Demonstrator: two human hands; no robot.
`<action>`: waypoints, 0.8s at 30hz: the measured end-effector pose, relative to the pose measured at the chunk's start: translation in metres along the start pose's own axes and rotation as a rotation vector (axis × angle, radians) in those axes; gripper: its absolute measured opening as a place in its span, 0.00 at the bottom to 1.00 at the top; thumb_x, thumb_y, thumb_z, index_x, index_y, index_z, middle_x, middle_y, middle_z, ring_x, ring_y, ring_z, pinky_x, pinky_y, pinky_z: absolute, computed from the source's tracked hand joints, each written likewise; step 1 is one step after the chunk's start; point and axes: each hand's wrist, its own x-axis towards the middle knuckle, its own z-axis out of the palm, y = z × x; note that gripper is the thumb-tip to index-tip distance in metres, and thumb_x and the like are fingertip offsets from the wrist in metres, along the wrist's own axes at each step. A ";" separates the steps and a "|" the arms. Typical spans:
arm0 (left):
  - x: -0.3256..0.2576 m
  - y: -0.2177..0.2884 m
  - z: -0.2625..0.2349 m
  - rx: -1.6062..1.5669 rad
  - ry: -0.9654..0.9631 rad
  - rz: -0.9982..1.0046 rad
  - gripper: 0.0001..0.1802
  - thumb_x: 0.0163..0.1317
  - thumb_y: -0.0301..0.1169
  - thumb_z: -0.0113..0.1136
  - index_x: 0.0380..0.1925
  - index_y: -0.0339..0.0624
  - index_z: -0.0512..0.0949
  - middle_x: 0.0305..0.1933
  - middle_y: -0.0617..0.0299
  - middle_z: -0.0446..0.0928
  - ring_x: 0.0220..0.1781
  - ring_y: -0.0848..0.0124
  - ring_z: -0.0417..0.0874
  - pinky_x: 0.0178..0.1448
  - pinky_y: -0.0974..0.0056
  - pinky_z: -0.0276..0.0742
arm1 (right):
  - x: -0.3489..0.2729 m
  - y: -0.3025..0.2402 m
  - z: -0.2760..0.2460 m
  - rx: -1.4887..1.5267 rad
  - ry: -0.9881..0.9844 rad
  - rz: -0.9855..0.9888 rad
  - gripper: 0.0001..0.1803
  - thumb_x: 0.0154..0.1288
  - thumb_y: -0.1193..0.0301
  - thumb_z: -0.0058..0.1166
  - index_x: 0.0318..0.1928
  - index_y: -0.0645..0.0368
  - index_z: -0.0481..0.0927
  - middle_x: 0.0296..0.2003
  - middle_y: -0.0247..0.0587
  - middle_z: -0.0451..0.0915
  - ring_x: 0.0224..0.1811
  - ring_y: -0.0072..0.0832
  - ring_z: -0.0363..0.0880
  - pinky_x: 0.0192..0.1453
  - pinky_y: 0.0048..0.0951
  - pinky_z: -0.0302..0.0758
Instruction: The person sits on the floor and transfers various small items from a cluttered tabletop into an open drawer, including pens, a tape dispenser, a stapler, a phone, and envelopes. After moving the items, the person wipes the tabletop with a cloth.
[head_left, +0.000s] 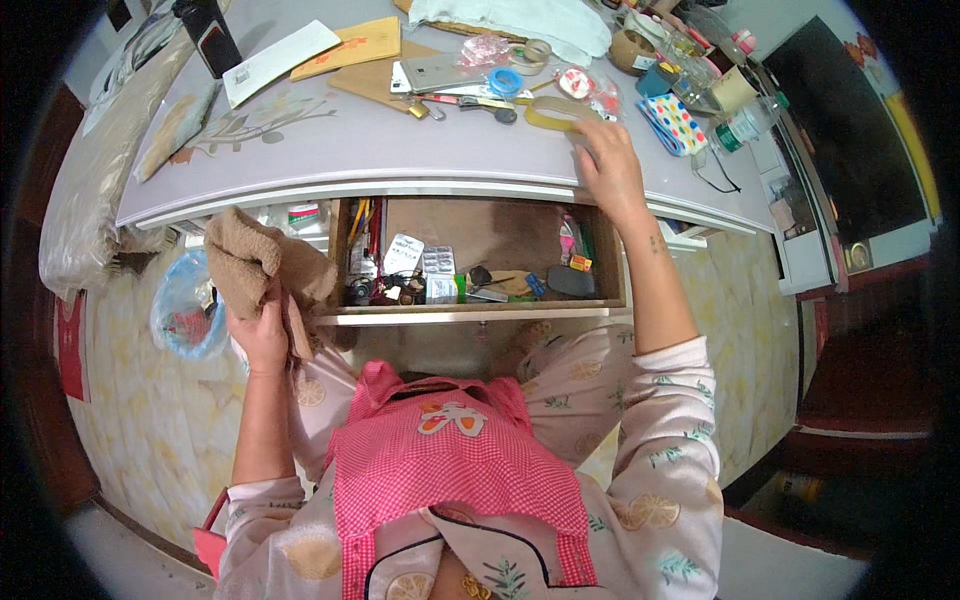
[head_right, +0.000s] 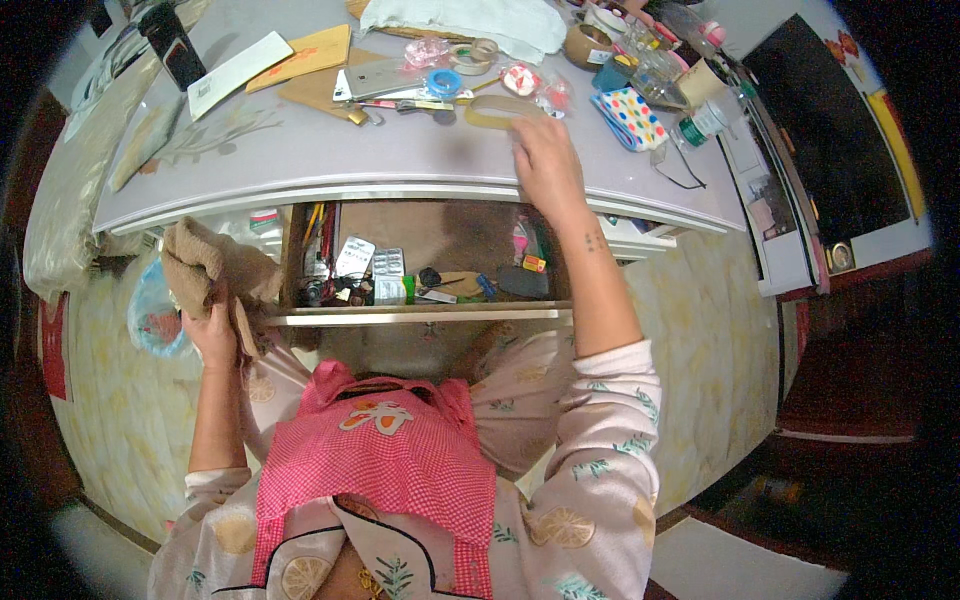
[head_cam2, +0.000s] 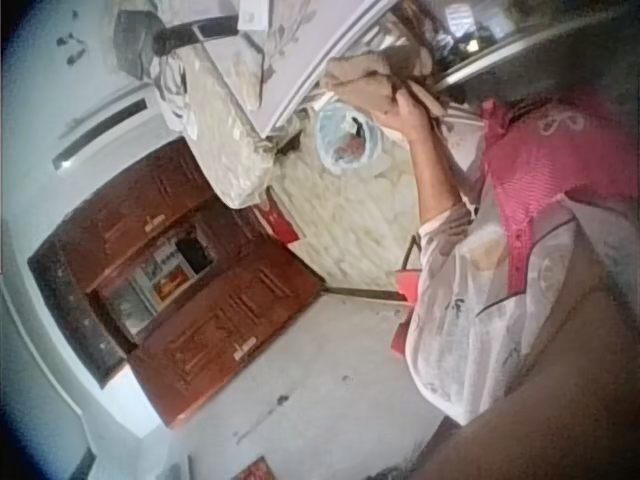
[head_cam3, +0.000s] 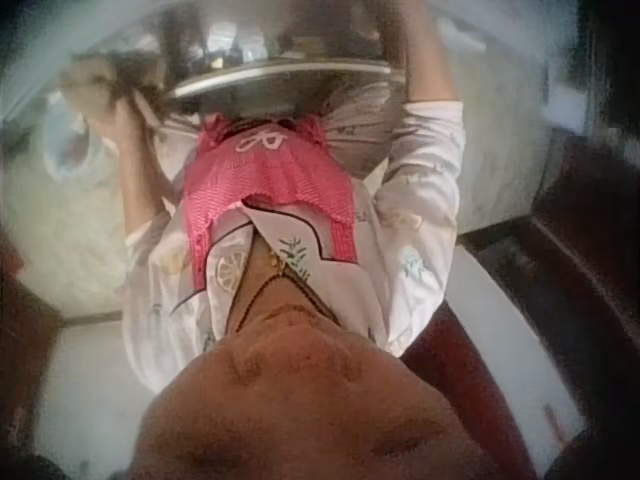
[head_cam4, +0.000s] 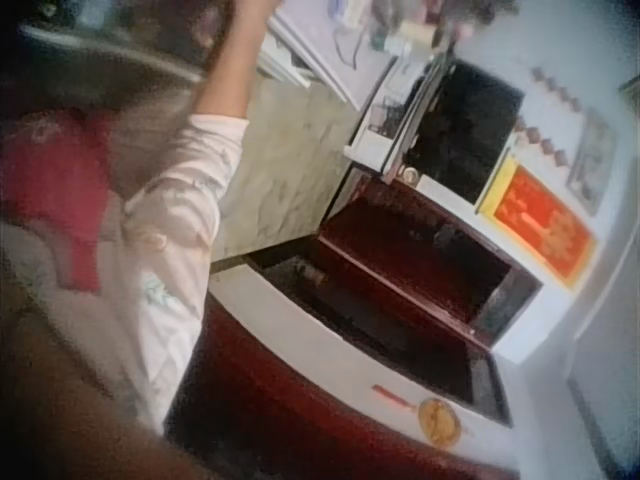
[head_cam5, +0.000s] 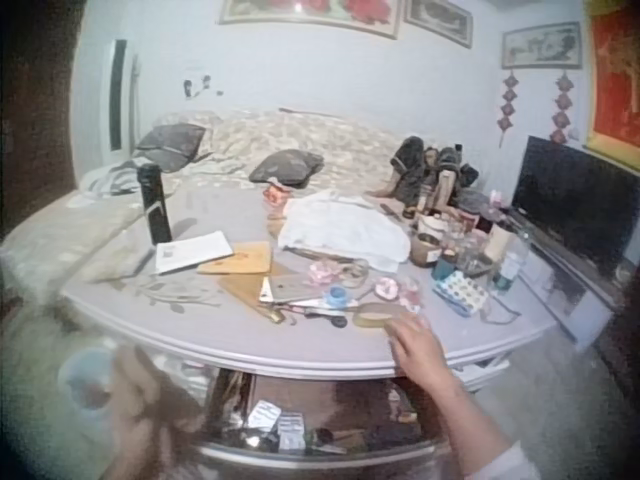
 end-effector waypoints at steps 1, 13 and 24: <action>0.000 0.000 0.000 -0.002 0.002 0.003 0.17 0.54 0.25 0.65 0.45 0.32 0.76 0.46 0.58 0.78 0.47 0.69 0.77 0.55 0.64 0.71 | 0.005 0.000 0.006 -0.041 0.007 -0.007 0.12 0.54 0.78 0.54 0.41 0.60 0.78 0.40 0.46 0.79 0.50 0.45 0.71 0.57 0.40 0.67; -0.001 0.001 -0.002 0.093 0.027 0.016 0.18 0.54 0.28 0.65 0.44 0.32 0.76 0.46 0.58 0.79 0.47 0.69 0.77 0.54 0.64 0.71 | 0.002 -0.045 -0.030 -0.078 -0.067 -0.122 0.10 0.53 0.77 0.52 0.38 0.57 0.78 0.35 0.40 0.77 0.42 0.40 0.73 0.48 0.41 0.69; 0.000 -0.002 0.002 0.149 -0.012 0.024 0.18 0.54 0.30 0.66 0.43 0.32 0.77 0.44 0.56 0.79 0.46 0.67 0.79 0.53 0.64 0.72 | -0.114 -0.026 0.028 0.022 -0.657 -0.029 0.09 0.53 0.77 0.51 0.36 0.58 0.78 0.38 0.46 0.78 0.44 0.44 0.77 0.47 0.41 0.74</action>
